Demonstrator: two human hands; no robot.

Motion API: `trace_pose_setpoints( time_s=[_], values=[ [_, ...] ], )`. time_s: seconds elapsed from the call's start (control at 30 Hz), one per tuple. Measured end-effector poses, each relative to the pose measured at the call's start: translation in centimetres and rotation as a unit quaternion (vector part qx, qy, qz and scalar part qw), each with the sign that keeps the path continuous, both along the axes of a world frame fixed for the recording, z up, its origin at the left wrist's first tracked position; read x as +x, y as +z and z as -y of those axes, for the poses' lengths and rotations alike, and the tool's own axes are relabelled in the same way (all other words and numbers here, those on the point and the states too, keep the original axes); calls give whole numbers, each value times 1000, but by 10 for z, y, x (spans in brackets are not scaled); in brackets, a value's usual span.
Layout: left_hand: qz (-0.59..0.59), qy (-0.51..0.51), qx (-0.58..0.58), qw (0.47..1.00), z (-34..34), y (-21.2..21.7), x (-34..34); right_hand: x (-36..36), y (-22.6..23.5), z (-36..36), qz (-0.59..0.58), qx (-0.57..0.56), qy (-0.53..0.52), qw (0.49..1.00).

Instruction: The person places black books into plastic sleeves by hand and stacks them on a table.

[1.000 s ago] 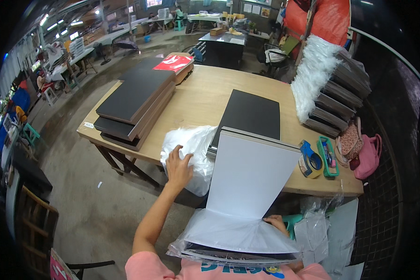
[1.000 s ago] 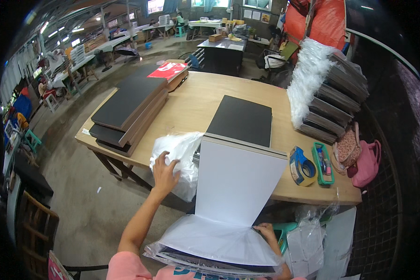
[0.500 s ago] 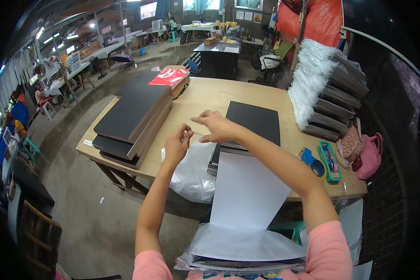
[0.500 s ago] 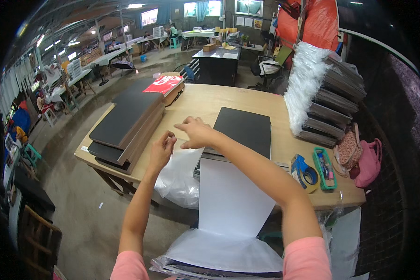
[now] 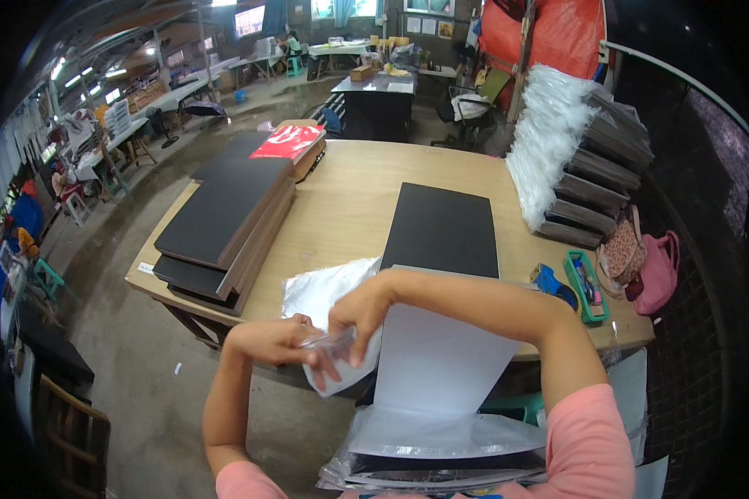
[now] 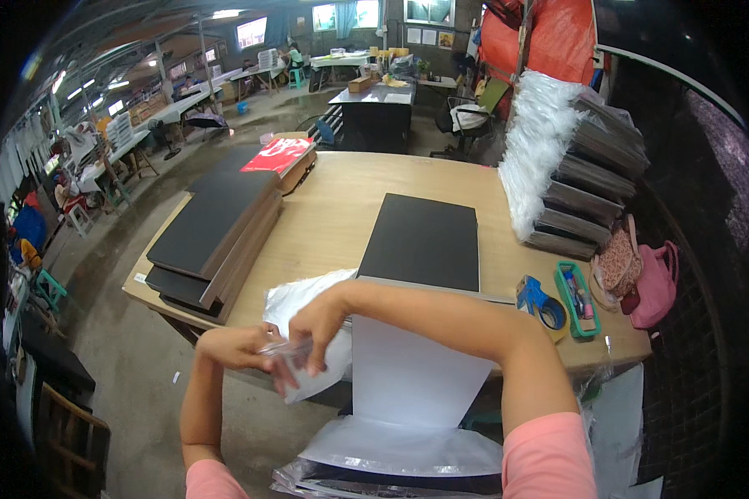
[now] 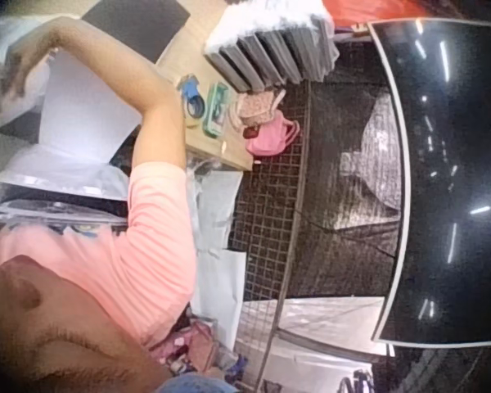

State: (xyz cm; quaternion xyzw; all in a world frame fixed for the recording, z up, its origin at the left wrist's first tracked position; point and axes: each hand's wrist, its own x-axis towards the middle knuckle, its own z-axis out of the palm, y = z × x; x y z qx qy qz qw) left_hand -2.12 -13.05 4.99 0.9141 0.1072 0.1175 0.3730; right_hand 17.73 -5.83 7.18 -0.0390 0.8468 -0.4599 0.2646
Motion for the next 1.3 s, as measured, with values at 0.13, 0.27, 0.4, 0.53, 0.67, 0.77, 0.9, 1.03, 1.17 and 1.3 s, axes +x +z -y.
trace_pose_setpoints(
  time_s=[0.13, 0.27, 0.4, 0.53, 0.67, 0.77, 0.9, 1.03, 1.17, 1.3],
  values=[
    [411, -6, -273, 870, 42, -81, -71, 43, 5, 43, -5, -112, 99, 989],
    [46, 171, -159, 971, 71, -21, -16, 153, 23, 56, -124, -401, -126, 899],
    [450, 47, -420, 786, 87, -63, 38, 218, -43, 96, -163, -499, -139, 840],
    [518, -106, -480, 700, 75, -17, 92, 222, -40, 126, -326, -351, -6, 878],
    [254, 248, -265, 896, 65, -65, 85, 293, -66, 196, -470, -374, -604, 524],
    [153, 487, 59, 858, 51, -53, 120, 306, -93, 180, -357, 9, -811, 464],
    [58, 572, 297, 762, 30, -11, 146, 269, -61, 132, -361, 399, -758, 368],
    [43, 509, 386, 768, 63, 3, 134, 276, -45, 152, -389, 525, -657, 377],
    [103, 450, 18, 887, 90, 14, 111, 284, -36, 190, -367, 444, -679, 456],
    [148, 285, -530, 785, 64, -33, 91, 304, -29, 198, -280, -155, -760, 566]
  ],
)
